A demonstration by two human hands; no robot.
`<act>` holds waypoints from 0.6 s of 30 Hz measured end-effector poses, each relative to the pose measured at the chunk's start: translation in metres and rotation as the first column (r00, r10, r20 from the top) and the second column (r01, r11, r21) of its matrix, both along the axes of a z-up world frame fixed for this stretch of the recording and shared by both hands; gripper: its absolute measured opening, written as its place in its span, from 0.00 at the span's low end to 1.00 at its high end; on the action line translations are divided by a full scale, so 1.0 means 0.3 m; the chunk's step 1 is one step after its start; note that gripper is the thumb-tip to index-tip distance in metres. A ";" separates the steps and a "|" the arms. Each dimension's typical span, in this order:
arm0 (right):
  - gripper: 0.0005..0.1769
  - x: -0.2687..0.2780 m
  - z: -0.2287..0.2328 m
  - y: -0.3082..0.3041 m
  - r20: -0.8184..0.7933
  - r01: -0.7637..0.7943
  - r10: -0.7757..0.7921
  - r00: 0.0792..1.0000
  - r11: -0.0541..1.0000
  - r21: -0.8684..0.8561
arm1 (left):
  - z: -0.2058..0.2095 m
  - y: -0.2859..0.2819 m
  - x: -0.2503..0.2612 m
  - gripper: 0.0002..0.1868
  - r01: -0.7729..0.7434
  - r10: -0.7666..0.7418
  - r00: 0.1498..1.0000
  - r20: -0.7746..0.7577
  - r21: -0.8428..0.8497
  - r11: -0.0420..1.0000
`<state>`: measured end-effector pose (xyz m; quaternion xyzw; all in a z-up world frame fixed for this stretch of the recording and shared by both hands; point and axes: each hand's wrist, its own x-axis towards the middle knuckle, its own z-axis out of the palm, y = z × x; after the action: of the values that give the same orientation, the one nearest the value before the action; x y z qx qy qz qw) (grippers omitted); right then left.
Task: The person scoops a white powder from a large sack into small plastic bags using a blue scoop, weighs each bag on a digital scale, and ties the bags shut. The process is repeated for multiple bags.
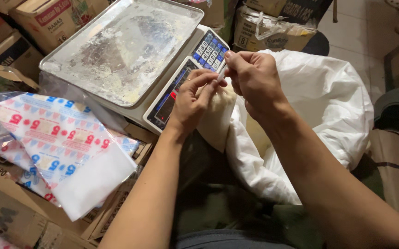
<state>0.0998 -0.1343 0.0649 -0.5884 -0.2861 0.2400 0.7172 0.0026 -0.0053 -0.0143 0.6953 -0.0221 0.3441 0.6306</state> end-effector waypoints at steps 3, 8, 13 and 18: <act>0.19 0.009 0.016 -0.007 0.062 0.006 -0.006 0.998 1.000 0.001 | -0.020 -0.007 -0.002 0.10 -0.016 0.016 1.000 -0.024 0.011 1.000; 0.18 0.071 0.076 -0.061 0.335 -0.062 0.122 0.934 0.981 -0.184 | -0.002 -0.019 0.001 0.10 -0.077 0.080 0.996 -0.037 0.072 0.994; 0.25 0.050 0.031 -0.187 0.182 -0.050 0.118 0.976 0.938 -0.342 | 0.041 -0.034 -0.017 0.10 -0.156 0.146 0.982 -0.119 -0.078 0.985; 0.50 -0.028 -0.050 -0.326 -0.091 -0.329 0.316 0.944 0.892 -0.310 | 0.198 -0.043 -0.034 0.12 -0.029 0.005 0.983 -0.183 -0.131 0.991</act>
<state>0.0913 -0.2320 0.0498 -0.6369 -0.3228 0.4101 0.5674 -0.0076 -0.0183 0.0451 0.6805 0.0647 0.2849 0.6720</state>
